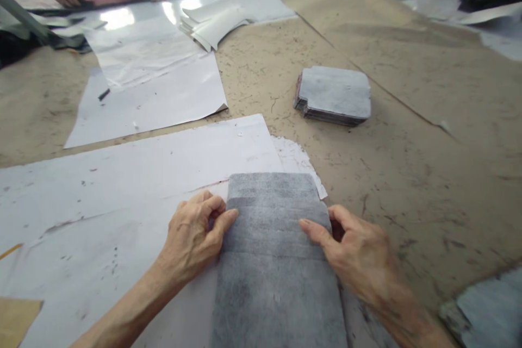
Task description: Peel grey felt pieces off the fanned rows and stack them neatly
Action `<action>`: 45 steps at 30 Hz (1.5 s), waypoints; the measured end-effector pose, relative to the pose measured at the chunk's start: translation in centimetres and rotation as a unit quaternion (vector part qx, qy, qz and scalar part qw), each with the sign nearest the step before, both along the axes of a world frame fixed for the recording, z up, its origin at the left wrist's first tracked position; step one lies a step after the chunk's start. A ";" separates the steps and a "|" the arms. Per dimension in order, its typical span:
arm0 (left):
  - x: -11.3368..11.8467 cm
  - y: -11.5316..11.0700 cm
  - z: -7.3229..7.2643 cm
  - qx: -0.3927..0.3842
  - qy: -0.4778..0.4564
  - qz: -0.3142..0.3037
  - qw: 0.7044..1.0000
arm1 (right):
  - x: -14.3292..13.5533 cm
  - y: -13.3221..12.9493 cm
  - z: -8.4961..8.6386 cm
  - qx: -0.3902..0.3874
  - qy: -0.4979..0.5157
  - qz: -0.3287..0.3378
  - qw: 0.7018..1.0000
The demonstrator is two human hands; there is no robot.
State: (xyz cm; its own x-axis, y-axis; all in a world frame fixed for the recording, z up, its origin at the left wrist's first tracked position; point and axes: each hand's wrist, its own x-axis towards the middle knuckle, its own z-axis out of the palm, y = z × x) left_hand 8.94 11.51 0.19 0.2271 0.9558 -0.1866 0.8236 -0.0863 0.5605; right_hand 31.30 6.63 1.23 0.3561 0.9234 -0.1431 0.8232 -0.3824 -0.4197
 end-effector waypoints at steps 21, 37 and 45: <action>0.5 1.1 -0.2 0.128 0.034 -0.117 0.984 | 1.5 2.0 -0.4 0.136 -0.078 0.196 0.968; 0.3 1.2 0.1 0.012 0.025 -0.037 0.999 | 1.0 0.5 -1.4 0.116 -0.005 0.068 0.991; 0.5 1.4 -0.1 0.009 0.004 -0.046 0.999 | 0.8 0.8 -1.8 0.107 0.024 0.021 0.994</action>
